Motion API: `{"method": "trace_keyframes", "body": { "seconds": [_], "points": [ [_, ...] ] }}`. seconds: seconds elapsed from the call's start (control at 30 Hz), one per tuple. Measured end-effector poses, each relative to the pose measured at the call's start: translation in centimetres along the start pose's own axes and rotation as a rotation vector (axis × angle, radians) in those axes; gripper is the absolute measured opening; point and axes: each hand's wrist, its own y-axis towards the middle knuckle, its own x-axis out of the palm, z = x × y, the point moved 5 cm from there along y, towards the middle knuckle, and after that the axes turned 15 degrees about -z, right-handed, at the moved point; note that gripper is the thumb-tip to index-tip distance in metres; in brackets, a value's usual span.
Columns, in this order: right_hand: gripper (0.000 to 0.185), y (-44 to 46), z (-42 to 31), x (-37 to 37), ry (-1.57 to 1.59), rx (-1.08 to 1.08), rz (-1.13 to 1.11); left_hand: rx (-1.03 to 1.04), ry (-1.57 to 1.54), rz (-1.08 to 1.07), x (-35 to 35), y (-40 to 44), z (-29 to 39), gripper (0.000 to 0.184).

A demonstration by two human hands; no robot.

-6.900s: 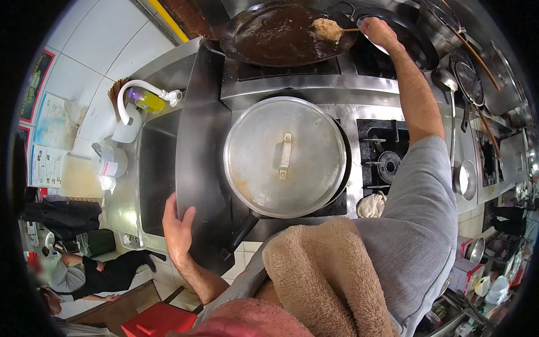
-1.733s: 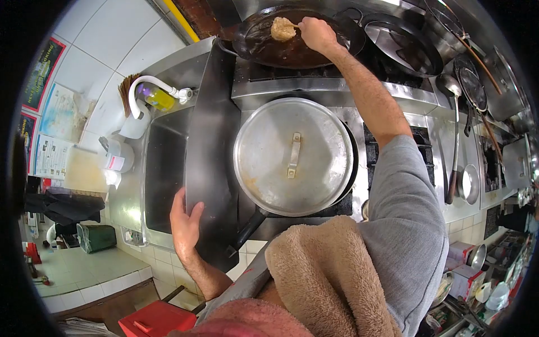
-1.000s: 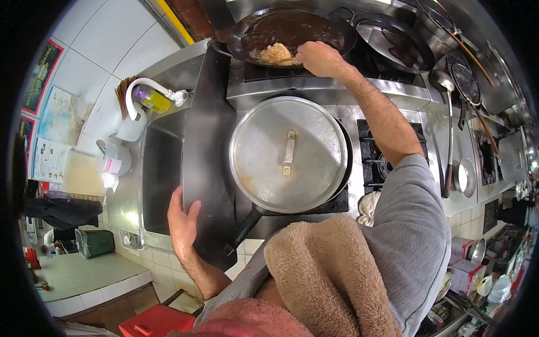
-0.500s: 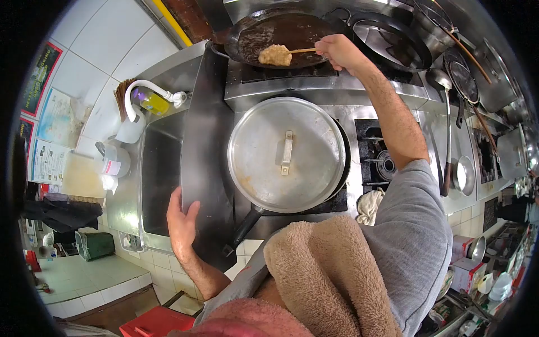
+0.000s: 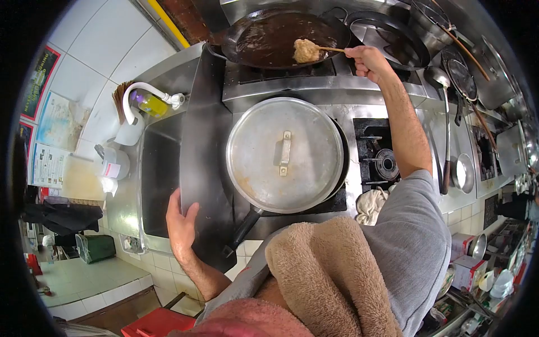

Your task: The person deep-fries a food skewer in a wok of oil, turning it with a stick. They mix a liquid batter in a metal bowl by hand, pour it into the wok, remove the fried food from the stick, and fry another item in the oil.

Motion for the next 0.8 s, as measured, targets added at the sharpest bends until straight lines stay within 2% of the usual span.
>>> {"method": "trace_keyframes", "body": {
  "seconds": [0.1,0.23,0.5,0.7,0.8],
  "points": [
    [0.013,-0.5,1.0,-2.1,0.038,0.015,0.028,0.000,-0.007,0.002,0.0,0.0,0.1,0.044],
    [0.014,-1.1,2.6,-4.6,0.033,-0.030,0.066,-0.003,-0.024,0.000,0.0,-0.1,0.5,0.044],
    [0.016,-3.1,3.7,-4.8,0.109,-0.039,0.065,-0.004,-0.007,0.005,0.1,-0.1,0.9,0.045],
    [0.015,-3.0,3.2,-4.9,0.001,-0.099,0.076,-0.002,0.011,0.001,0.1,0.0,0.7,0.046],
    [0.017,-3.0,1.8,-3.9,-0.172,-0.099,0.111,-0.091,-0.040,-0.039,0.2,0.1,1.0,0.047]
  ]
}}
